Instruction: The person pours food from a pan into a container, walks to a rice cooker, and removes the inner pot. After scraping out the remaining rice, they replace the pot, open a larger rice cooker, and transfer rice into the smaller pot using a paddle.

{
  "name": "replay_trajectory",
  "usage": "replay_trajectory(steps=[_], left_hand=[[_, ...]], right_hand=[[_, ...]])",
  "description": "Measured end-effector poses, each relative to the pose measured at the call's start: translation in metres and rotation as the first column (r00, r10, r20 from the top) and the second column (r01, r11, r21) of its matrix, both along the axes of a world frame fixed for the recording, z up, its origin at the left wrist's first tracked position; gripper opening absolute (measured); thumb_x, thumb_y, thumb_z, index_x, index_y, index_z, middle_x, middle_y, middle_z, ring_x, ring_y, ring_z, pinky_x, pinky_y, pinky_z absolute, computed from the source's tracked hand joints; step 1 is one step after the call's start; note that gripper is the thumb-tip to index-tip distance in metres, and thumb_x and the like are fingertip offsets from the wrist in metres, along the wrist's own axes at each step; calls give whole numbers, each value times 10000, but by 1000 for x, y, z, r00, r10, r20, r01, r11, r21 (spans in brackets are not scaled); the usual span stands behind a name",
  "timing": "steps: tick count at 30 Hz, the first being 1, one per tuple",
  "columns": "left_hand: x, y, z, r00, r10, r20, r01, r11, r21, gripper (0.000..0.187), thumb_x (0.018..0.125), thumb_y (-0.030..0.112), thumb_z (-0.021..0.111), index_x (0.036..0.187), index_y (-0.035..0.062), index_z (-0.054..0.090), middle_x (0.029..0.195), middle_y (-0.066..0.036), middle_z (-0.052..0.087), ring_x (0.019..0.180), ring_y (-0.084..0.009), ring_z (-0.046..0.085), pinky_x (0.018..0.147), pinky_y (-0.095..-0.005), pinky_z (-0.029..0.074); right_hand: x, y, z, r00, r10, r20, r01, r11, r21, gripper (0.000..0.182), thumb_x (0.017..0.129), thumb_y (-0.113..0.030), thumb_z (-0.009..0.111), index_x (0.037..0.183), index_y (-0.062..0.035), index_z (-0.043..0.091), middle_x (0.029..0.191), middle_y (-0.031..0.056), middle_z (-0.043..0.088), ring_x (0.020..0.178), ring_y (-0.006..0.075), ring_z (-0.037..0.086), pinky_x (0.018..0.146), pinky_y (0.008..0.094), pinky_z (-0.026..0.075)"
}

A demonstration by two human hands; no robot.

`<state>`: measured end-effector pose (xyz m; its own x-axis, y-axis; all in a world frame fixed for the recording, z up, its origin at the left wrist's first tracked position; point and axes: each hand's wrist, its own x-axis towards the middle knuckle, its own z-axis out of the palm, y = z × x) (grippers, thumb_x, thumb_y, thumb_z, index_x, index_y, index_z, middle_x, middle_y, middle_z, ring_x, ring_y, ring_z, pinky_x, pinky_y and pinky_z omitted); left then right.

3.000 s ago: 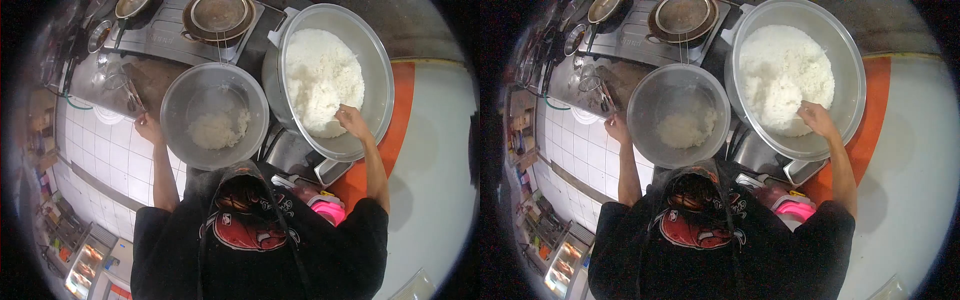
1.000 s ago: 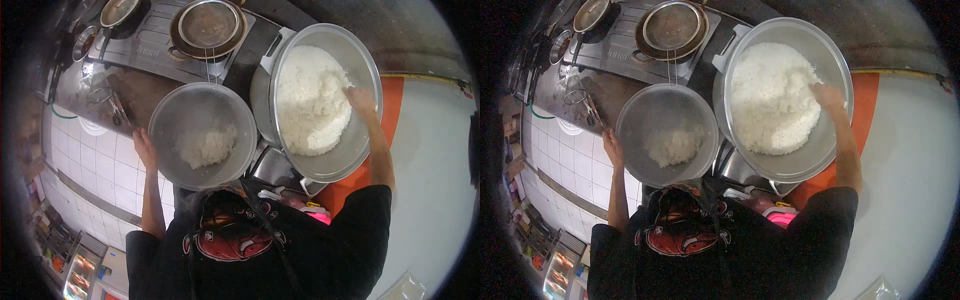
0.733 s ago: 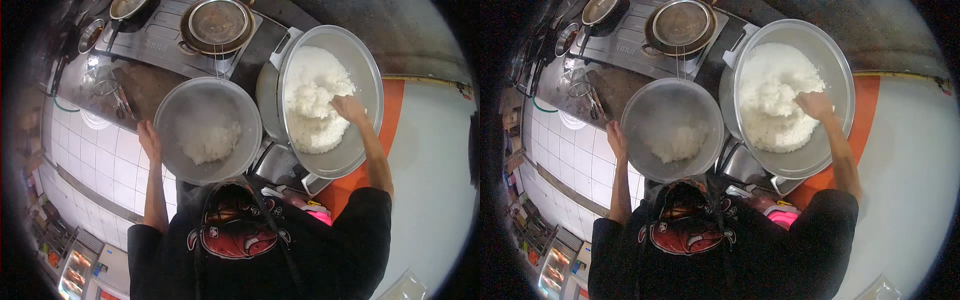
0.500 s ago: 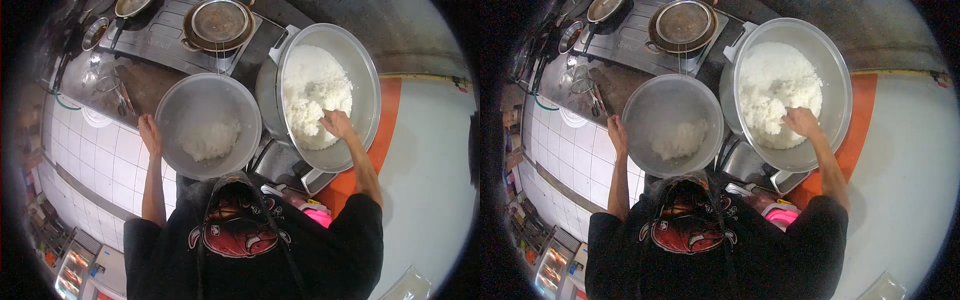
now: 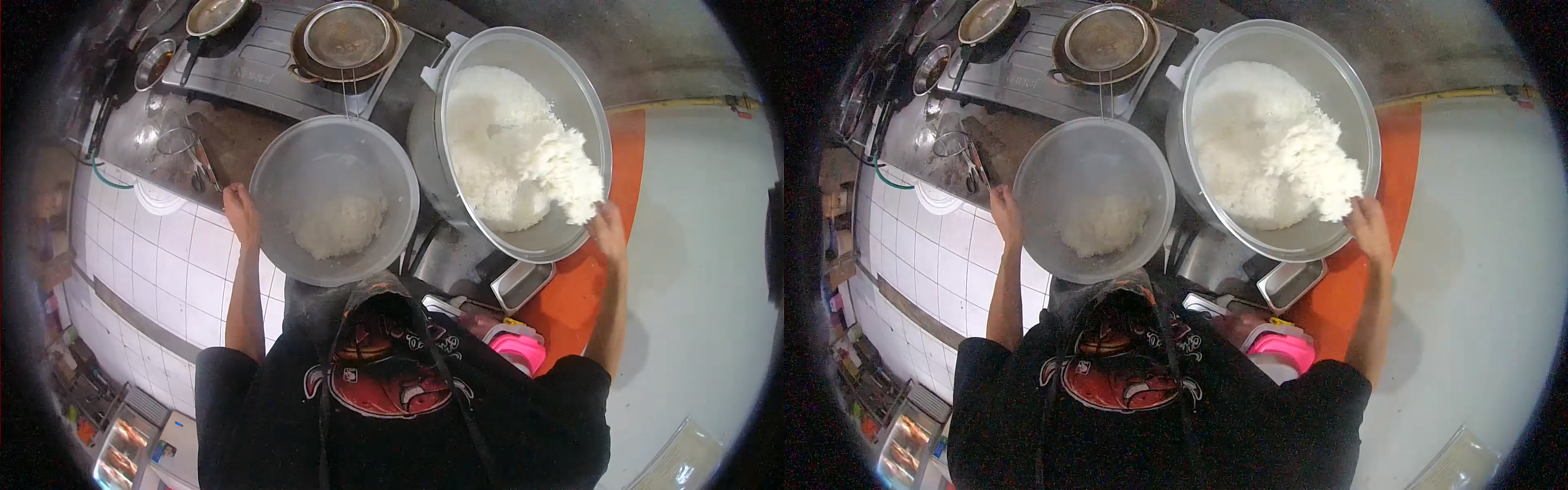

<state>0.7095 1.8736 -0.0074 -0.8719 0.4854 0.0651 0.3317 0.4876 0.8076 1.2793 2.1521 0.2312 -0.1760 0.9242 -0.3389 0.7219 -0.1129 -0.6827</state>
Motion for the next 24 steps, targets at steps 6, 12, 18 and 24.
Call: replay_trajectory(steps=[6, 12, 18, 24], left_hand=[[-2, -3, -5, 999, 44, 14, -44, 999, -2, 302, 959, 231, 472, 1040, -54, 532, 982, -181, 591, 920, -267, 568, 842, -352, 431], [4, -1, 4, 996, 46, 82, -49, 998, 34, 259, 942, 208, 476, 994, -41, 527, 972, -206, 582, 890, -305, 581, 796, -383, 449], [0, -2, 0, 998, 48, 39, -48, 999, -5, 314, 949, 228, 460, 1059, -59, 525, 1016, -250, 608, 976, -357, 589, 865, -418, 426], [3, -2, 2, 999, 13, 49, -14, 1000, 28, 332, 949, 240, 466, 1070, -63, 531, 1062, -243, 591, 1013, -340, 570, 892, -390, 419]], right_hand=[[-112, -93, 108, 970, 229, 77, -227, 973, -30, 265, 936, -180, 547, 1111, 15, 587, 909, 83, 654, 799, 152, 610, 702, 293, 478], [-249, -182, -63, 646, 650, 400, -651, 743, -156, 628, 822, 18, 422, 1422, -118, 298, 1162, 219, 536, 953, 438, 594, 797, 504, 499], [-229, -183, -91, 814, 559, -161, -576, 813, -91, 427, 883, -85, 555, 1306, -84, 499, 936, 176, 619, 863, 381, 639, 755, 433, 502], [-206, -181, -70, 882, 178, -437, -412, 740, -531, 286, 921, -176, 585, 1178, -53, 555, 880, 119, 663, 781, 262, 640, 644, 386, 471]])
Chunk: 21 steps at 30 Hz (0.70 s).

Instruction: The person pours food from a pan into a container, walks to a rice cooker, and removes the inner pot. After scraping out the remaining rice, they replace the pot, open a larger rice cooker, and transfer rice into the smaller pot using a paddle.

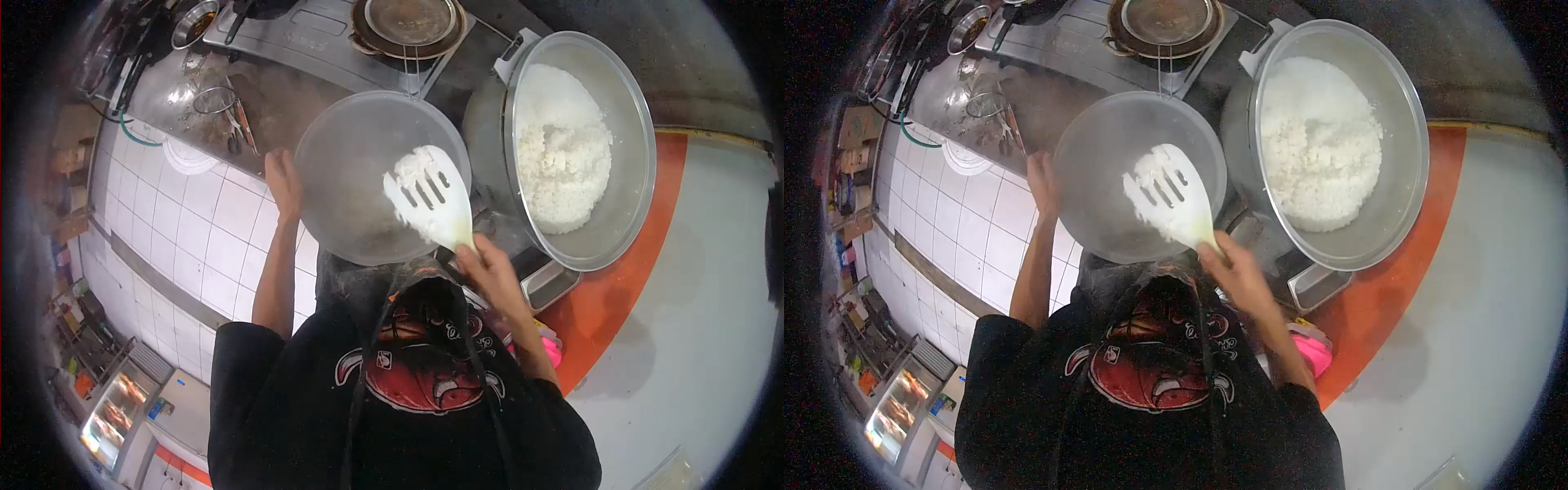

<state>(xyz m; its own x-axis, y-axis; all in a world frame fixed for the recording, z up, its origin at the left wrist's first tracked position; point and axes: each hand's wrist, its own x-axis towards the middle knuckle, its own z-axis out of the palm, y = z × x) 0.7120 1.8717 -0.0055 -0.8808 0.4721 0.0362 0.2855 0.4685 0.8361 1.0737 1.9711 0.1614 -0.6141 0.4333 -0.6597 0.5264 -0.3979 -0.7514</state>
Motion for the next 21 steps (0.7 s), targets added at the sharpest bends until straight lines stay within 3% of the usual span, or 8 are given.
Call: replay_trajectory(steps=[2, 4, 6, 11, 13, 17, 19, 21], left_hand=[[1, 2, 4, 999, 7, 36, -8, 1000, 23, 277, 945, 193, 475, 1036, -66, 512, 1022, -220, 563, 945, -315, 561, 870, -394, 421], [5, 3, 9, 999, 5, 43, -6, 1000, 25, 285, 947, 203, 473, 1038, -64, 511, 1029, -217, 562, 950, -311, 559, 872, -393, 418], [5, 4, 9, 999, 16, 43, -17, 999, 32, 293, 948, 213, 471, 1041, -61, 511, 1036, -213, 561, 955, -308, 557, 875, -392, 416], [-3, 0, -3, 999, -30, -24, 29, 998, -51, 344, 947, 269, 460, 1057, -54, 506, 1054, -222, 561, 995, -334, 532, 897, -397, 394], [-5, -1, -5, 999, 8, 46, -4, 997, -71, 346, 945, 270, 461, 1065, -51, 508, 1055, -226, 563, 999, -340, 530, 897, -400, 393], [-3, -5, -12, 999, -37, -34, 37, 999, 4, 360, 947, 288, 459, 1070, -46, 513, 1033, -219, 571, 982, -348, 535, 885, -405, 395], [2, -4, -2, 998, -42, -39, 43, 999, 28, 365, 949, 294, 460, 1069, -46, 513, 1025, -214, 573, 971, -348, 535, 879, -405, 397], [3, -2, 7, 999, -46, -19, 43, 993, -112, 345, 983, 280, 416, 1048, -43, 516, 1012, -173, 563, 949, -282, 527, 885, -358, 401]], right_hand=[[-7, -20, -25, 967, 65, 245, -211, 739, 640, 250, 942, -200, 540, 1162, -83, 526, 913, 185, 649, 788, 406, 633, 638, 465, 474], [-6, -24, -41, 949, 40, 313, -255, 680, 687, 230, 966, -249, 470, 1143, -104, 494, 945, 220, 635, 788, 487, 587, 636, 549, 459], [1, -20, -52, 882, 77, 465, -394, 664, 636, 273, 955, -309, 472, 1120, -92, 487, 820, 235, 634, 762, 474, 595, 634, 575, 446], [17, -9, -49, 849, 118, 515, -392, 794, 464, 310, 963, -286, 460, 1184, -73, 503, 912, 255, 631, 855, 425, 610, 735, 480, 469], [27, -6, -54, 964, 180, 194, -255, 830, 495, 339, 964, -312, 476, 1164, -44, 530, 889, 169, 655, 828, 302, 628, 773, 365, 464], [19, 9, 32, 992, 127, -14, -119, 959, 259, 308, 959, -277, 519, 1171, -53, 537, 992, 152, 651, 850, 283, 644, 746, 406, 511], [32, 24, 80, 977, -201, 76, 213, 952, -222, 309, 957, -271, 544, 1176, -54, 545, 936, 61, 641, 789, 125, 612, 642, 277, 513], [82, 47, 80, 963, -261, -68, 249, 957, -150, 300, 963, -282, 533, 1180, -76, 553, 857, 15, 619, 713, 60, 588, 566, 188, 470]])
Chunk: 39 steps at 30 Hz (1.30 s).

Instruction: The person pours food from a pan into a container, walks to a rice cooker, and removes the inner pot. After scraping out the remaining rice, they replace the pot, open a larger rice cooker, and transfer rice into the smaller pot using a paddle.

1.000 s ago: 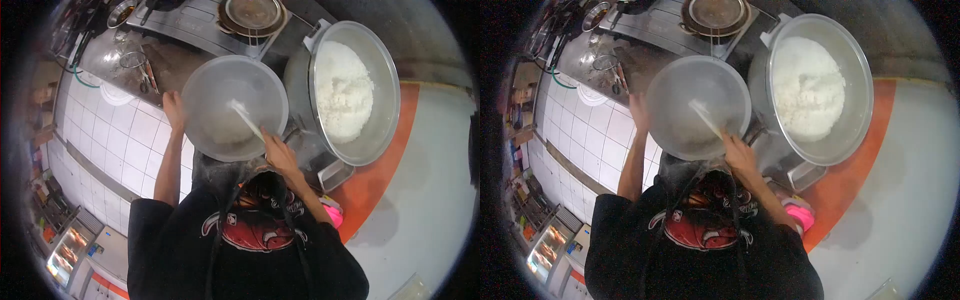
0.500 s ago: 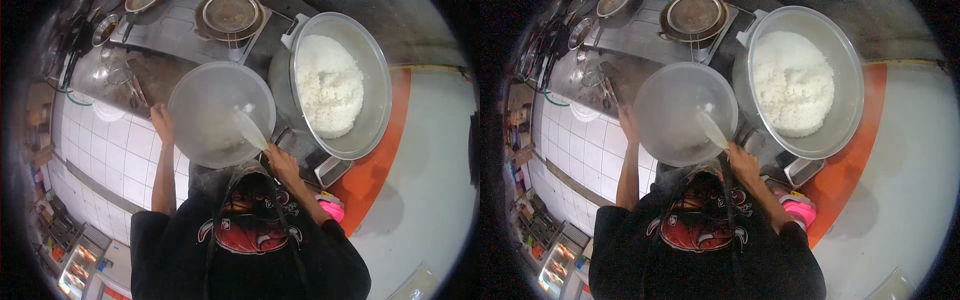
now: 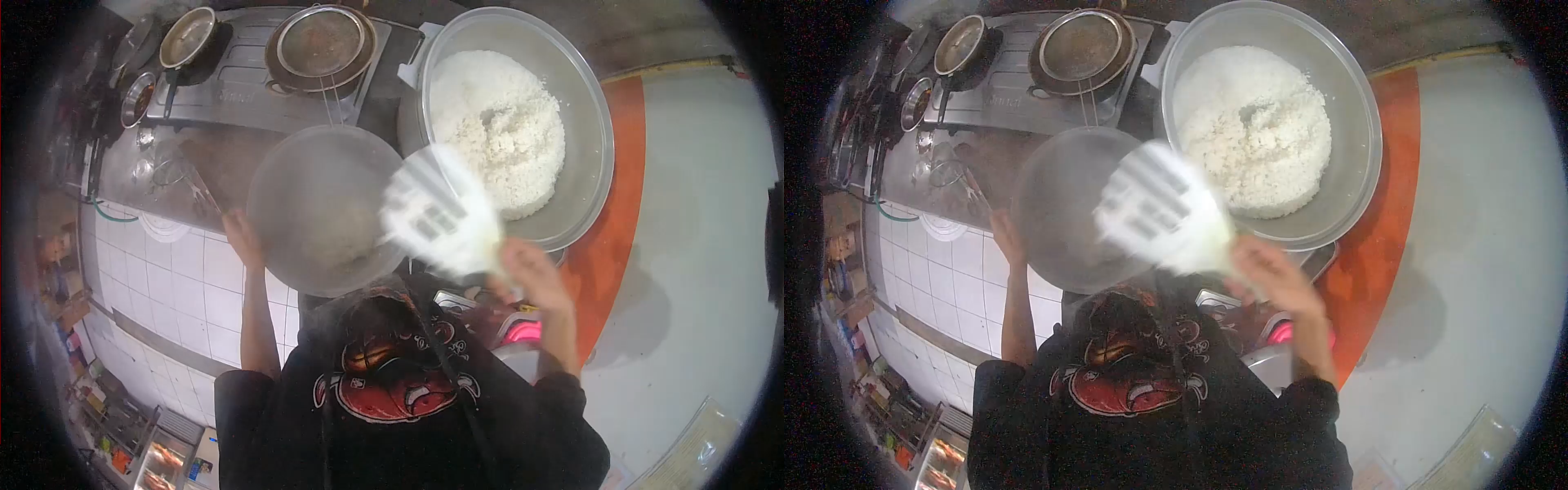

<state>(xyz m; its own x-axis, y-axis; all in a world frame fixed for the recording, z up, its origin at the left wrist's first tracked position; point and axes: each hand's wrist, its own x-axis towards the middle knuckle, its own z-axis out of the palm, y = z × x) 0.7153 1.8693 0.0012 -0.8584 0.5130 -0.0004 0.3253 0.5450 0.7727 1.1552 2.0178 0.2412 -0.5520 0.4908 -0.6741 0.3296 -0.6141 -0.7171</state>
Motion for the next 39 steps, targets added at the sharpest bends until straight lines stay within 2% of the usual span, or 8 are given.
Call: replay_trajectory(steps=[2, 6, 8, 11, 14, 24, 29, 39], left_hand=[[-7, -2, -10, 999, 16, 31, -16, 1000, -13, 349, 984, 290, 410, 1042, -39, 511, 994, -178, 561, 936, -285, 531, 873, -357, 405], [-6, -1, -5, 1000, -15, 4, 15, 1000, 7, 368, 982, 335, 409, 1031, -19, 498, 961, -187, 558, 897, -287, 532, 844, -354, 415], [-7, 0, -9, 1000, 6, 11, -6, 1000, -8, 374, 982, 344, 405, 1034, -15, 497, 962, -183, 558, 897, -285, 531, 840, -354, 417], [-7, -1, -8, 1000, 16, 26, -14, 998, -60, 363, 986, 309, 391, 1066, -28, 500, 1011, -204, 566, 939, -315, 538, 852, -374, 416], [-4, 4, 0, 999, 15, 45, -12, 997, -79, 351, 989, 268, 383, 1096, -44, 504, 1062, -232, 573, 976, -350, 546, 867, -396, 414], [-2, 8, 6, 995, 45, 85, -34, 991, -131, 363, 989, 271, 395, 1090, -61, 502, 1038, -243, 582, 951, -366, 552, 856, -395, 419], [-4, 7, 2, 994, 74, 77, -62, 987, -146, 358, 988, 256, 406, 1111, -63, 512, 1060, -250, 593, 989, -373, 566, 861, -406, 423], [-4, 4, -1, 998, 54, 12, -53, 996, -74, 334, 978, 269, 431, 1072, -35, 533, 986, -220, 599, 911, -325, 570, 818, -365, 431]], right_hand=[[19, 33, 18, 965, -224, 139, 191, 957, 221, 279, 960, -281, 537, 1141, -71, 571, 789, 6, 608, 648, 59, 565, 538, 203, 455], [65, 132, 10, 781, -250, 572, -256, 707, 659, 383, 969, -370, 476, 1061, -16, 590, 754, 74, 639, 671, 145, 630, 564, 297, 500], [94, 180, -17, 360, -457, 813, -823, 256, 508, 419, 966, -404, 447, 999, -19, 608, 728, 196, 660, 619, 324, 653, 568, 412, 528], [91, 234, -26, -39, -461, 887, -885, 428, 184, 429, 968, -421, 399, 1013, -70, 641, 839, 232, 658, 787, 402, 652, 668, 461, 543], [101, 278, -56, -97, -412, 906, -943, 330, 48, 458, 965, -450, 388, 962, -86, 665, 840, 197, 672, 736, 413, 652, 686, 465, 551], [96, 319, -76, -88, -109, 990, -984, 162, -70, 549, 970, -493, 312, 1012, -72, 663, 936, 153, 675, 843, 367, 645, 770, 457, 512], [57, 291, -101, 213, 3, 977, -977, -8, 213, 466, 962, -450, 379, 910, -78, 655, 763, 173, 650, 741, 395, 621, 696, 480, 491], [24, 199, -111, 385, 319, 866, -923, 119, 367, 325, 931, -289, 424, 844, -44, 619, 719, 223, 611, 689, 410, 592, 681, 500, 461]])
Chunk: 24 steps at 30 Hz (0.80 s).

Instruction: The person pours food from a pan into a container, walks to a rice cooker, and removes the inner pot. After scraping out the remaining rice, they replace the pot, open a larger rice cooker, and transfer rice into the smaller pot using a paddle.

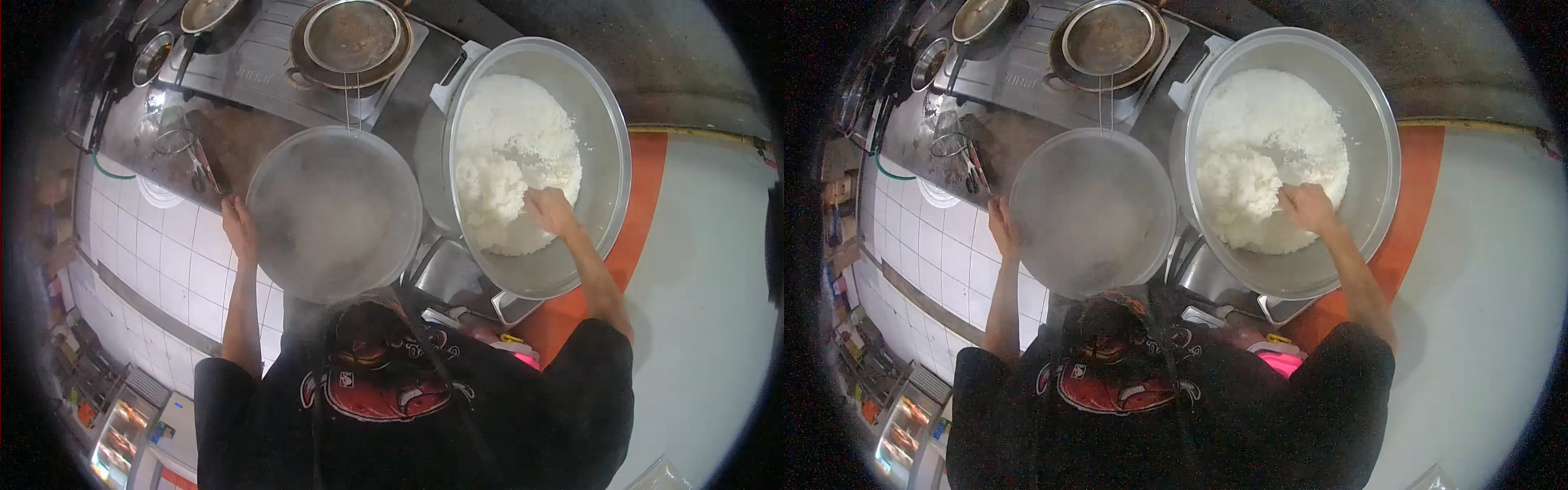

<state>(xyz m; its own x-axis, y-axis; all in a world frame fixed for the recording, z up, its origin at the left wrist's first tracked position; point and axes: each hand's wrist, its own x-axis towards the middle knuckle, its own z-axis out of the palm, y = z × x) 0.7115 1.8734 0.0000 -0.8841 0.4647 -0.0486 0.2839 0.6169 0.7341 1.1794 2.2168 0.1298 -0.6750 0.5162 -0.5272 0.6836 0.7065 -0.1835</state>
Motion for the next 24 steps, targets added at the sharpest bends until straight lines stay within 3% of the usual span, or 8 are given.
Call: replay_trajectory(steps=[3, 8, 12, 15, 17, 21, 23, 24], left_hand=[[3, 3, 5, 1000, -6, -8, 6, 1000, 21, 325, 975, 264, 431, 1061, -32, 537, 982, -220, 600, 912, -328, 575, 814, -366, 431], [-3, 1, -7, 998, 39, 57, -37, 999, -36, 345, 973, 282, 425, 1058, -35, 531, 1004, -230, 592, 931, -332, 570, 826, -376, 425], [4, 4, 9, 1000, 4, -14, -4, 1000, 12, 332, 977, 241, 424, 1067, -63, 522, 1011, -245, 595, 957, -339, 582, 839, -389, 437], [1, 1, 3, 1000, -15, 9, 14, 999, 53, 338, 982, 262, 406, 1066, -44, 522, 998, -230, 593, 939, -328, 576, 834, -382, 431], [-2, -2, -4, 999, -29, 20, 27, 996, 85, 347, 985, 281, 390, 1073, -27, 525, 999, -224, 592, 933, -329, 570, 835, -381, 424], [-3, -2, -7, 999, -9, 33, 5, 995, 100, 333, 988, 276, 406, 1055, -29, 523, 971, -201, 595, 903, -297, 564, 819, -364, 429], [-1, -2, -5, 999, -2, 36, -4, 988, 152, 324, 985, 269, 422, 1046, -33, 523, 952, -192, 600, 882, -286, 564, 810, -362, 434], [-1, -2, -5, 999, 1, 52, -9, 986, 167, 322, 983, 265, 429, 1045, -36, 524, 944, -189, 604, 876, -281, 566, 808, -364, 437]], right_hand=[[11, -16, -1, 993, -77, -91, 78, 997, 2, 303, 914, -257, 438, 818, -18, 597, 727, 231, 605, 691, 422, 575, 669, 508, 445], [40, -29, 14, 853, -512, -99, 457, 826, -331, 290, 930, -252, 454, 831, 3, 551, 599, 116, 524, 575, 216, 533, 589, 363, 439], [84, -32, 29, 766, -613, -194, 520, 768, -374, 285, 942, -248, 467, 843, 8, 542, 666, 41, 506, 630, 127, 481, 577, 295, 422], [106, -41, 50, 724, -624, -295, 548, 779, -304, 309, 989, -267, 412, 1020, -23, 599, 796, -27, 545, 694, 83, 491, 594, 248, 437], [87, -60, 96, 413, -817, -402, 709, 565, -422, 262, 975, -202, 437, 934, 29, 552, 784, 28, 515, 696, 98, 497, 586, 259, 430], [55, -101, 178, 652, -674, -348, 606, 739, -295, 234, 979, -170, 441, 1046, 14, 569, 928, 51, 530, 738, 145, 568, 613, 294, 483], [2, -150, 196, 539, -733, -415, 629, 678, -381, 233, 955, -143, 477, 1094, 18, 574, 929, 104, 587, 774, 207, 618, 640, 333, 503], [-10, -166, 185, 757, -510, -408, 470, 859, -203, 253, 937, -125, 490, 1136, 14, 561, 956, 152, 599, 821, 267, 629, 681, 370, 507]])
